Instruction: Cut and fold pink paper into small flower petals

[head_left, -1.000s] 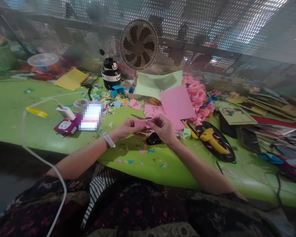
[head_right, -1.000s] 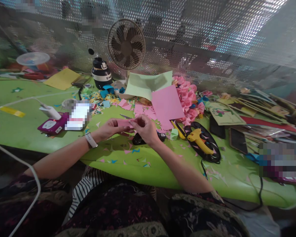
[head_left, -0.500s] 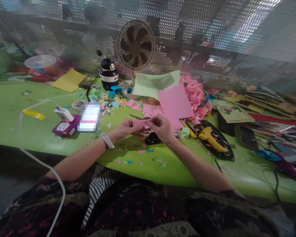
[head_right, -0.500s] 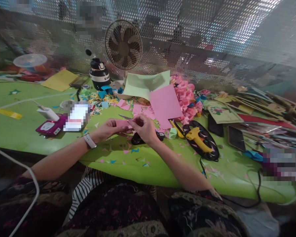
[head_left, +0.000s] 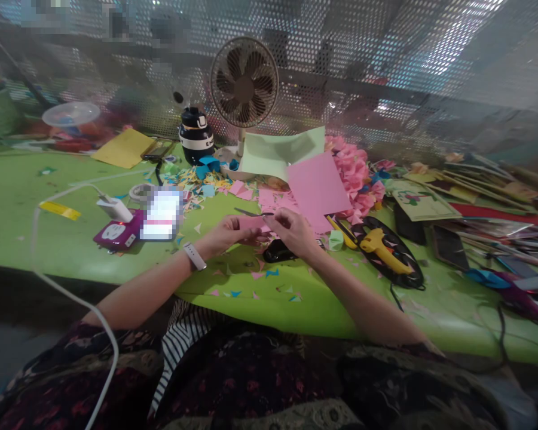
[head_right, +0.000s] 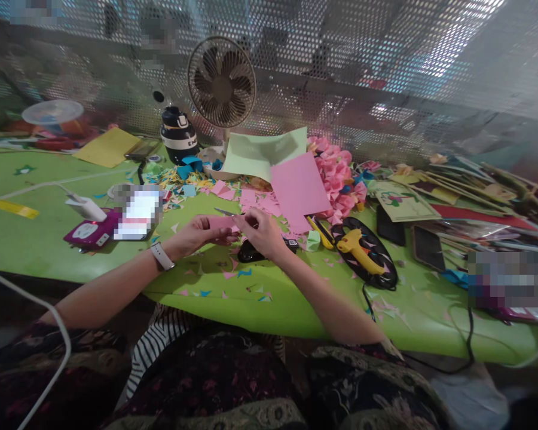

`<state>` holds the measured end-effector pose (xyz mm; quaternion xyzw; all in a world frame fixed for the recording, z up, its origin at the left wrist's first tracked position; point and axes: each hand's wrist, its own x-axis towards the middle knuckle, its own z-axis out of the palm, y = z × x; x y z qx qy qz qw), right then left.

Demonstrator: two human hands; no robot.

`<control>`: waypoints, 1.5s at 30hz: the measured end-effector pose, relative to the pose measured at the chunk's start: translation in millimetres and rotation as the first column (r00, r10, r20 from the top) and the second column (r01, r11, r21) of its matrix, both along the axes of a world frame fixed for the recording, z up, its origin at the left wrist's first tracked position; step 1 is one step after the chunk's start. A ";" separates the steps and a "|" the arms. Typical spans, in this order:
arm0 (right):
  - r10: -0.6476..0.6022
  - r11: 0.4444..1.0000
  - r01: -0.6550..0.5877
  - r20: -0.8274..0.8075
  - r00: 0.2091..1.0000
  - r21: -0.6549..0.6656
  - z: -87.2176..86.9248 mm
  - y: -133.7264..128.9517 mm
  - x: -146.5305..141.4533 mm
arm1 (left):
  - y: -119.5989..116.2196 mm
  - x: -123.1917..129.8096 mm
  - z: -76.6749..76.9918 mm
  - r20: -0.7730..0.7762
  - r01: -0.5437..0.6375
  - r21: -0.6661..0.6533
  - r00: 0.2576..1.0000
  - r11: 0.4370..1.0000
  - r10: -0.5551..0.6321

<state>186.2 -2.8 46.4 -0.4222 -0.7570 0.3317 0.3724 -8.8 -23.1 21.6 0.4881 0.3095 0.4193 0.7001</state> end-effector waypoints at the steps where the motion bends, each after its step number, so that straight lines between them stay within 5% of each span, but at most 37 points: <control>1: 0.003 1.000 -0.003 0.017 1.000 0.013 -0.8 0.3 -0.4 | 0.0 0.0 0.4 0.001 -0.008 0.002 1.000 1.000 0.008; 8: -0.014 1.000 0.015 -0.039 0.999 0.017 -3.1 5.7 1.1 | 3.3 -5.8 2.2 -0.104 -0.112 0.057 0.988 0.992 0.117; 15: 0.154 0.923 -0.206 -0.177 0.972 -0.326 8.3 -0.3 4.8 | 5.2 -6.8 -1.4 -0.075 -0.100 0.069 0.992 0.993 0.105; 21: 0.141 0.884 -0.202 -0.172 0.975 -0.421 10.2 3.0 7.5 | 4.9 -5.5 0.2 -0.050 -0.088 0.059 0.995 0.994 0.091; 37: 0.209 0.860 -0.165 0.038 0.977 -0.483 27.9 3.6 12.9 | 7.9 -7.0 -4.8 -0.061 -0.082 0.105 0.994 0.991 0.089; 45: 0.213 0.905 -0.195 0.005 0.977 -0.377 22.3 23.9 33.1 | 12.6 -13.4 -0.6 -0.033 -0.205 0.147 0.977 0.968 0.212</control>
